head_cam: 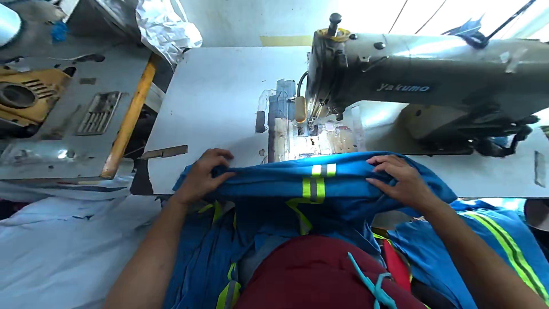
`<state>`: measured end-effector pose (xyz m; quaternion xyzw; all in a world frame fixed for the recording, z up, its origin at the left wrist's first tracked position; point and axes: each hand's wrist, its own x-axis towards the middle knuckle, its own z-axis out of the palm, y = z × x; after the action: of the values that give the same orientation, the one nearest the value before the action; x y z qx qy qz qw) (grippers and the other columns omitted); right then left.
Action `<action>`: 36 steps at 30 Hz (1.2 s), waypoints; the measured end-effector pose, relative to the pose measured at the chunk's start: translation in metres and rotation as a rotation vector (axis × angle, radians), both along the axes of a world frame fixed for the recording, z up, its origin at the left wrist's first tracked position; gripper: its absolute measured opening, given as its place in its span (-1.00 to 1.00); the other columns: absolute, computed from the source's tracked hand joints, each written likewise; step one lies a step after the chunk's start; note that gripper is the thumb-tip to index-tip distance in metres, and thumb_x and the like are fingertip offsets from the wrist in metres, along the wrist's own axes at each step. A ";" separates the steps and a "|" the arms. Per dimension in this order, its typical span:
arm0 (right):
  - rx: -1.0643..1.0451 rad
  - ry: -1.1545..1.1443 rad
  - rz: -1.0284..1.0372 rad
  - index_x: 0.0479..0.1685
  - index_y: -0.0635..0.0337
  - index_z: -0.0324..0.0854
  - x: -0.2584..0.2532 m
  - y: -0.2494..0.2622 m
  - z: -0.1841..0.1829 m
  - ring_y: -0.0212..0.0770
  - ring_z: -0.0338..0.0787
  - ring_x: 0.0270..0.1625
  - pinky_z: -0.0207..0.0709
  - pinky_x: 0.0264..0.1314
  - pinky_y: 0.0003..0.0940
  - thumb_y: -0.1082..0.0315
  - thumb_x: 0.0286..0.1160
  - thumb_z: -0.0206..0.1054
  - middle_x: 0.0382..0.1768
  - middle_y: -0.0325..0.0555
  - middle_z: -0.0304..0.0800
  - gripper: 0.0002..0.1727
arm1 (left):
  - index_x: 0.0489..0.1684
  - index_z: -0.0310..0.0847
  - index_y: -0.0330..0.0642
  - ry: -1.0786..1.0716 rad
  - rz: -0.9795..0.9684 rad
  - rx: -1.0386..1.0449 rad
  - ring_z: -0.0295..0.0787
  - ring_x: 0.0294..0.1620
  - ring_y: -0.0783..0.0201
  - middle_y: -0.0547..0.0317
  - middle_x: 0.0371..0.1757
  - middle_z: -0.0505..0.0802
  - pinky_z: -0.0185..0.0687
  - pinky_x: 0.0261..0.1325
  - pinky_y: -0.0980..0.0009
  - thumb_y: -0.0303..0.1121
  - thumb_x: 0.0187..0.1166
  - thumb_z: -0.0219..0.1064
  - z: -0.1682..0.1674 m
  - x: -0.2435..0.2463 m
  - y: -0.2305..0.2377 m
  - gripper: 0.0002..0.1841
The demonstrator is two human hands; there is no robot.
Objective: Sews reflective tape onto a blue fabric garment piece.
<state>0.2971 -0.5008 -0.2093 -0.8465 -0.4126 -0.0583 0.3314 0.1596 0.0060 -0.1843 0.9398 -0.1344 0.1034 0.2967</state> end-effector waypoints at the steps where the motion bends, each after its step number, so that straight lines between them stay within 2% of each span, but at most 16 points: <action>1: 0.020 -0.021 -0.008 -0.27 0.31 0.78 0.000 0.000 -0.003 0.10 0.79 0.27 0.56 0.39 0.05 0.16 0.54 0.34 0.14 0.15 0.86 -0.66 | -0.45 0.68 -0.39 -0.004 0.020 -0.047 0.70 0.35 -0.02 -0.16 0.21 0.80 0.55 0.45 0.02 -0.33 0.36 0.45 0.001 -0.005 0.006 -0.77; 4: 0.095 0.053 -0.002 -0.21 0.32 0.77 0.002 0.001 0.001 -0.11 0.84 0.16 0.61 0.33 -0.15 0.25 0.57 0.33 0.00 0.06 0.89 -0.73 | -0.41 0.64 -0.20 0.055 0.027 -0.254 0.78 0.16 0.48 0.25 0.05 0.87 0.67 0.30 0.48 -0.37 0.34 0.46 0.018 -0.011 0.014 -0.88; 6: 0.125 0.195 -0.025 -0.15 0.39 0.73 0.008 0.003 0.028 -0.45 0.77 -0.12 0.63 0.08 -0.52 0.33 0.54 0.34 -0.22 -0.05 0.85 -0.77 | -0.37 0.61 -0.02 0.116 -0.003 -0.376 0.81 0.00 0.60 0.47 -0.13 0.88 0.72 0.13 0.57 -0.41 0.32 0.46 0.036 -0.007 0.018 -0.89; 8: 0.121 0.295 -0.035 -0.15 0.41 0.65 0.023 0.007 0.058 -0.61 0.61 -0.34 0.54 -0.16 -0.65 0.42 0.50 0.35 -0.39 -0.18 0.71 -0.83 | -0.38 0.61 0.13 0.119 -0.030 -0.402 0.79 -0.04 0.65 0.60 -0.18 0.86 0.71 0.07 0.60 -0.33 0.34 0.47 0.056 0.004 0.024 -0.88; 10: 0.102 0.288 -0.018 -0.15 0.38 0.63 0.046 0.015 0.075 -0.60 0.54 -0.43 0.50 -0.28 -0.65 0.45 0.50 0.39 -0.45 -0.23 0.65 -0.86 | -0.40 0.58 0.03 -0.005 0.056 -0.246 0.76 -0.04 0.58 0.49 -0.18 0.83 0.69 0.12 0.53 -0.36 0.39 0.42 0.072 0.020 0.023 -0.90; 11: 0.064 0.243 -0.021 -0.13 0.36 0.65 0.057 0.021 0.076 -0.53 0.55 -0.45 0.52 -0.31 -0.58 0.43 0.52 0.40 -0.45 -0.19 0.67 -0.86 | -0.37 0.57 -0.25 -0.084 0.137 -0.073 0.74 -0.04 0.32 0.17 -0.19 0.79 0.64 0.17 0.29 -0.48 0.41 0.35 0.077 0.028 0.016 -0.94; 12: -0.005 0.206 -0.039 -0.10 0.37 0.66 0.065 0.027 0.075 -0.33 0.62 -0.42 0.58 -0.28 -0.37 0.43 0.55 0.41 -0.40 -0.06 0.71 -0.85 | -0.31 0.63 -0.51 -0.129 0.231 0.103 0.78 0.00 -0.14 -0.28 -0.15 0.80 0.59 0.24 -0.14 -0.64 0.43 0.29 0.080 0.036 0.004 -0.94; 13: -0.082 0.160 -0.064 -0.08 0.37 0.70 0.072 0.035 0.071 -0.09 0.73 -0.34 0.63 -0.21 -0.09 0.44 0.54 0.42 -0.33 0.08 0.77 -0.85 | -0.21 0.67 -0.59 -0.137 0.319 0.257 0.71 0.11 -0.46 -0.51 -0.03 0.77 0.40 0.32 -0.42 -0.72 0.45 0.22 0.078 0.044 -0.012 -0.88; 14: -0.173 0.115 -0.094 -0.01 0.37 0.71 0.076 0.043 0.067 0.14 0.83 -0.16 0.67 -0.05 0.16 0.46 0.53 0.44 -0.19 0.20 0.82 -0.82 | -0.11 0.70 -0.57 -0.148 0.363 0.360 0.62 0.26 -0.57 -0.58 0.16 0.72 0.24 0.43 -0.52 -0.73 0.47 0.18 0.071 0.049 -0.032 -0.81; 15: -0.249 0.073 -0.122 0.09 0.39 0.70 0.075 0.053 0.063 0.29 0.82 0.04 0.62 0.12 0.32 0.48 0.51 0.45 -0.03 0.28 0.82 -0.75 | -0.02 0.72 -0.53 -0.159 0.348 0.390 0.54 0.40 -0.56 -0.56 0.33 0.66 0.17 0.54 -0.49 -0.70 0.50 0.16 0.061 0.053 -0.054 -0.76; 17: -0.288 0.020 -0.144 0.26 0.43 0.65 0.061 0.072 0.058 0.42 0.68 0.34 0.47 0.34 0.41 0.52 0.48 0.45 0.25 0.38 0.72 -0.62 | -0.05 0.78 -0.48 -0.240 0.189 0.289 0.65 0.40 -0.35 -0.41 0.33 0.73 0.44 0.50 -0.23 -0.60 0.48 0.22 0.034 0.061 -0.102 -0.76; 20: -0.122 -0.001 -0.094 0.20 0.44 0.70 0.027 0.101 0.034 0.22 0.73 0.36 0.60 0.41 0.12 0.48 0.54 0.35 0.27 0.29 0.74 -0.69 | -0.01 0.78 -0.43 -0.185 -0.090 -0.002 0.81 0.28 -0.02 -0.17 0.18 0.86 0.69 0.39 0.11 -0.52 0.59 0.27 -0.001 0.074 -0.166 -0.79; 25: 0.052 -0.060 -0.140 -0.01 0.35 0.82 -0.004 0.114 -0.002 0.09 0.80 0.29 0.65 0.38 -0.06 0.31 0.59 0.32 0.18 0.15 0.83 -0.72 | 0.57 0.47 -0.42 -0.036 -0.147 0.150 0.42 0.73 -0.04 -0.21 0.68 0.53 0.23 0.77 0.03 -0.21 0.71 0.22 -0.015 0.077 -0.183 -0.45; 31: 0.022 -0.024 -0.057 0.14 0.37 0.78 -0.012 0.121 0.001 0.07 0.78 0.37 0.60 0.47 -0.07 0.25 0.63 0.28 0.27 0.15 0.81 -0.63 | 0.47 0.60 -0.38 -0.035 -0.202 0.194 0.48 0.70 -0.04 -0.18 0.58 0.65 0.22 0.77 -0.05 -0.14 0.79 0.09 -0.017 0.077 -0.174 -0.49; 34: -0.043 -0.070 -0.066 0.29 0.37 0.71 -0.014 0.131 -0.006 0.15 0.66 0.53 0.39 0.65 0.11 0.17 0.70 0.16 0.40 0.20 0.72 -0.53 | 0.51 0.57 -0.36 -0.057 -0.181 0.218 0.48 0.69 -0.04 -0.17 0.57 0.65 0.23 0.75 -0.08 -0.06 0.81 0.03 -0.018 0.082 -0.173 -0.44; 36: -0.107 -0.089 -0.096 0.38 0.34 0.67 -0.014 0.132 -0.007 0.23 0.56 0.62 0.26 0.69 0.27 0.05 0.76 0.08 0.49 0.23 0.64 -0.44 | 0.63 0.47 -0.30 -0.002 -0.193 0.246 0.32 0.80 0.01 -0.08 0.69 0.55 0.06 0.81 -0.14 0.01 0.83 -0.07 -0.017 0.083 -0.170 -0.37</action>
<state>0.2831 -0.3684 -0.2167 -0.8784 -0.3883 -0.0894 0.2638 0.2429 -0.1643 -0.2013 0.9517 -0.2360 0.0581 0.1878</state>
